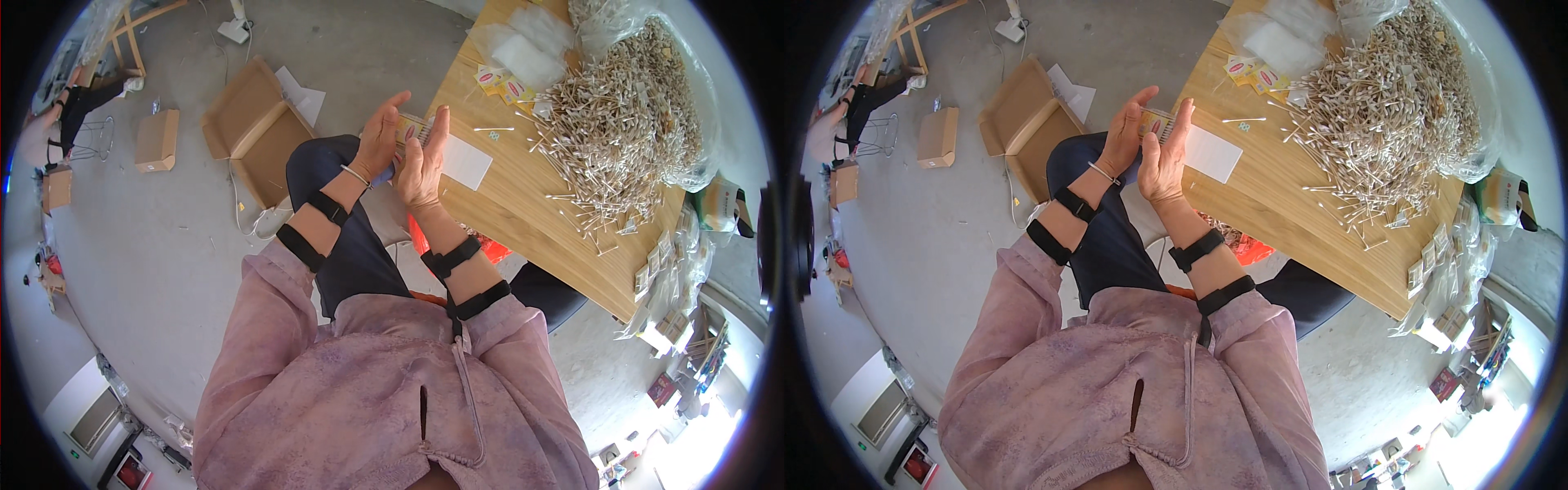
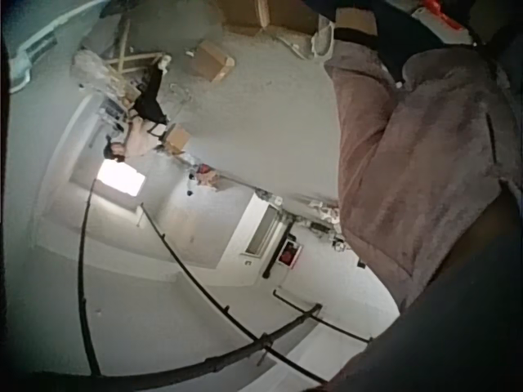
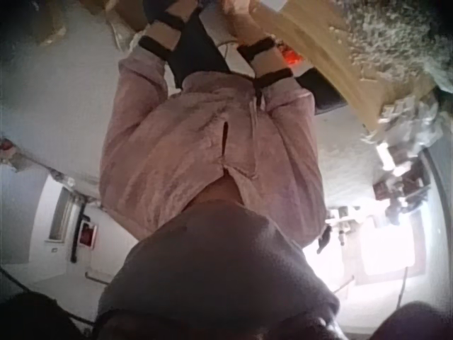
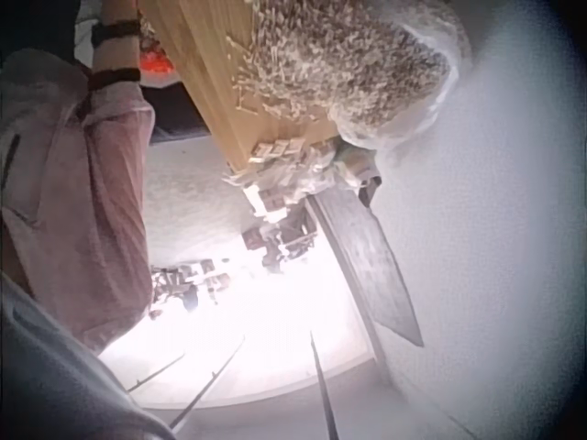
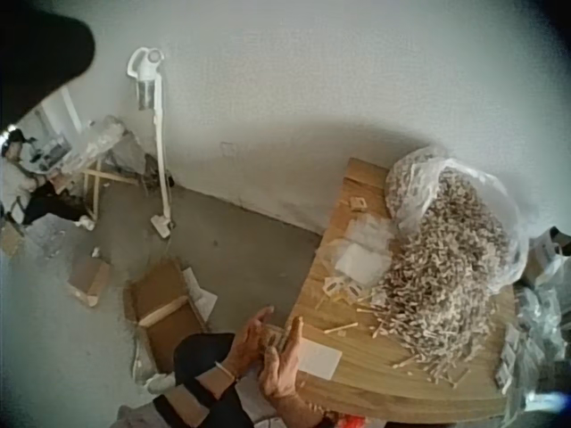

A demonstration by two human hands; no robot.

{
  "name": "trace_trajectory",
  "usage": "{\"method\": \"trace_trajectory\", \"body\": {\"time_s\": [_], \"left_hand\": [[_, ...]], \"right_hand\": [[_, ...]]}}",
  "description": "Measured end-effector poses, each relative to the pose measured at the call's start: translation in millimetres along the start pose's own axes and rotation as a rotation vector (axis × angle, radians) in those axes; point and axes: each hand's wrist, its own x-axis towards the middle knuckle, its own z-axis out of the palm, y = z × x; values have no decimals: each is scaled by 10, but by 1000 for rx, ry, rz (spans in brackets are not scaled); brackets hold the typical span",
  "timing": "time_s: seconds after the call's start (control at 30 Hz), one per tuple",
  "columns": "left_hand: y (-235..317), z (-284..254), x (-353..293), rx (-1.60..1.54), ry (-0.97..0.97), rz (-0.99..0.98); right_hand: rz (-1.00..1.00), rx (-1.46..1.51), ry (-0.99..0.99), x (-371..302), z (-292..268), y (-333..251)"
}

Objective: Counting and packaging small cotton swabs into individual plastic bags.

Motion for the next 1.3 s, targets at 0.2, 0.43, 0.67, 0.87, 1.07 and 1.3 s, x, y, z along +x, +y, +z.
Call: {"method": "trace_trajectory", "body": {"time_s": [0.2,0.43,0.67,0.87,1.07,1.3], "left_hand": [[17,-21,9,-56,-51,-18],[124,59,-23,-200,-60,-145],[-131,-203,93,-5,-75,-74],[432,260,21,813,174,543],[363,981,-273,745,-270,527],[275,1224,-439,666,-389,630]], "right_hand": [[-54,-26,11,6,70,64],[-102,-149,7,17,64,71],[-172,-134,-63,74,-89,110],[-242,-971,249,263,-1030,338],[-195,-803,158,-110,-1235,319],[-86,-1167,326,-451,-2094,260]]}}
